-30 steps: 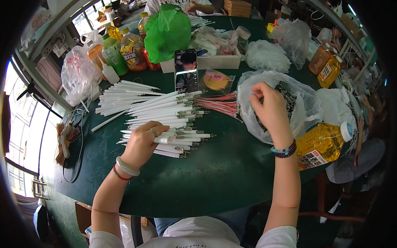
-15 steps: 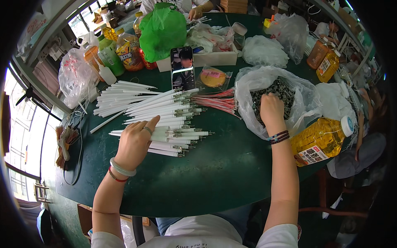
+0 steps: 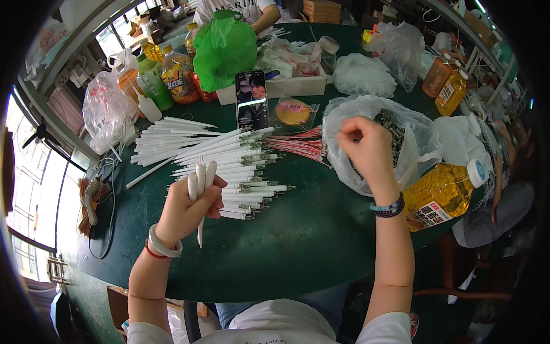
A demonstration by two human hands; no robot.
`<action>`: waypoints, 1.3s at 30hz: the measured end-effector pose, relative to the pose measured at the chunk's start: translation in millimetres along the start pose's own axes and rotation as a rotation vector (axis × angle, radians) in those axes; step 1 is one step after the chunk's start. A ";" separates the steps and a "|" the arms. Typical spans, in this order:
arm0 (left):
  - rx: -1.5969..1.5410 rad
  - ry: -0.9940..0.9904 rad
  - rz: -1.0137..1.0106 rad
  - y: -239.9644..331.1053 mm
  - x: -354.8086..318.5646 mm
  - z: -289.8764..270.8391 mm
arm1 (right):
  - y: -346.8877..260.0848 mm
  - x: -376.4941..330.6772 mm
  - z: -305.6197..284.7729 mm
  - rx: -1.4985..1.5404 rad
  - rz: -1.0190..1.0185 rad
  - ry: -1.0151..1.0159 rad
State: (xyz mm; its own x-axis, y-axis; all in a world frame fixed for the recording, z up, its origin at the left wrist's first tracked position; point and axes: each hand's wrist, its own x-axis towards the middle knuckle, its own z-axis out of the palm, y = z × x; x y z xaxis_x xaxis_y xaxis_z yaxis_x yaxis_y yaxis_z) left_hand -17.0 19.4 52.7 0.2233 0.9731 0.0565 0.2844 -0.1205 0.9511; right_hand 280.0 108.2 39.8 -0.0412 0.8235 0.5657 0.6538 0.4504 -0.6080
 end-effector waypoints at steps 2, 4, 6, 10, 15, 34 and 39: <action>-0.077 0.034 -0.105 -0.4 -5.7 0.1 | -46.3 -8.4 25.7 0.624 0.131 -0.299; -0.132 0.045 -0.090 2.4 -8.2 1.5 | -77.5 -16.6 43.0 0.734 0.080 -0.396; -0.129 0.064 -0.072 5.7 -6.1 7.4 | -91.7 -14.9 44.7 0.669 0.044 -0.441; -0.034 0.078 -0.003 8.5 -5.1 11.9 | -106.6 -16.1 52.5 0.589 0.017 -0.503; 0.004 0.114 0.124 -0.8 -8.6 10.4 | -106.8 -26.6 71.7 0.809 0.008 -0.477; -0.096 0.039 -0.116 8.5 -7.7 10.0 | -104.2 -41.7 82.7 1.223 0.207 -0.380; -0.291 0.011 -0.091 6.4 -5.9 7.7 | -100.4 -30.6 72.7 1.277 0.212 -0.253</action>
State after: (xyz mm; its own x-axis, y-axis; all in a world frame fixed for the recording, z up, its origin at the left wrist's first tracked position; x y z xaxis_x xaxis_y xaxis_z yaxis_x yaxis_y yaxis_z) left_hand -9.3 11.4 56.2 0.1984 0.9796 -0.0313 0.0239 0.0271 0.9993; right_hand 160.7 62.8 43.1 -0.2573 0.8965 0.3607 -0.4975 0.1971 -0.8448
